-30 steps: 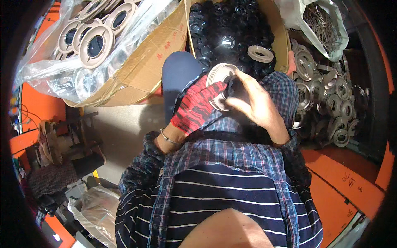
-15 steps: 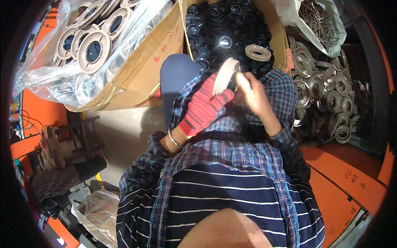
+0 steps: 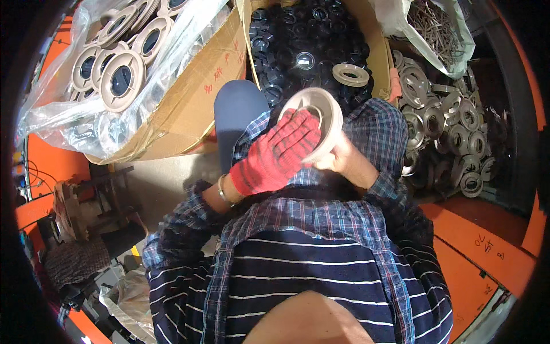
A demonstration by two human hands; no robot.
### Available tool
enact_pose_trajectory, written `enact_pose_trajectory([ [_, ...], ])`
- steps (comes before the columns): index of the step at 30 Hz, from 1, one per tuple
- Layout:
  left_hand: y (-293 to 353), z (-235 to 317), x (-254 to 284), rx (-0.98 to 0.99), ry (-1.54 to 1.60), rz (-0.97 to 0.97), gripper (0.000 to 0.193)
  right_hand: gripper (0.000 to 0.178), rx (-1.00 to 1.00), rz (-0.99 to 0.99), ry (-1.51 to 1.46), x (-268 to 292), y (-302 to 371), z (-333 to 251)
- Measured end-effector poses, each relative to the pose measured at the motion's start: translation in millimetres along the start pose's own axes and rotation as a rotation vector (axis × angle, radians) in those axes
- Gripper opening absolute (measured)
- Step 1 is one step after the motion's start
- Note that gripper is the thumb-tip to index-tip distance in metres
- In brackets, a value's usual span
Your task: The person sits on the floor and repeatedly picks a beige ring and a black ring, presses them together, and places the assembled pair into a cardboard box. The person handles the parts one at a time, using both hands to align and press the rings.
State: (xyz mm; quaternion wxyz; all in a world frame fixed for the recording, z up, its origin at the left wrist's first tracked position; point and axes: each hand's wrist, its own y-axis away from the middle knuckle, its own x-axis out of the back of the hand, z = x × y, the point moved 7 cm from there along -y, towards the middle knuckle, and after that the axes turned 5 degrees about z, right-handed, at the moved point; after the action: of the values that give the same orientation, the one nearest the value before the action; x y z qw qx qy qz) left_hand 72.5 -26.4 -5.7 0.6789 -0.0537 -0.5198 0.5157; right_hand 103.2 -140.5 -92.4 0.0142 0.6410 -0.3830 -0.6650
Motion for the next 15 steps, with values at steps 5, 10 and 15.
enact_pose_trajectory([
  [5,-3.6,-50.7,97.6,0.723,0.929,0.119,0.055,0.055,0.399,0.351,1.417,18.3,-14.2,-127.2],
  [10,-112.2,-60.4,280.0,0.278,-0.866,0.602,0.059,0.040,0.732,0.866,2.502,92.2,-52.3,-226.5],
  [15,-90.4,-55.7,236.8,0.325,-0.535,0.591,0.069,0.030,0.872,0.890,2.412,79.5,-42.5,-238.5],
])
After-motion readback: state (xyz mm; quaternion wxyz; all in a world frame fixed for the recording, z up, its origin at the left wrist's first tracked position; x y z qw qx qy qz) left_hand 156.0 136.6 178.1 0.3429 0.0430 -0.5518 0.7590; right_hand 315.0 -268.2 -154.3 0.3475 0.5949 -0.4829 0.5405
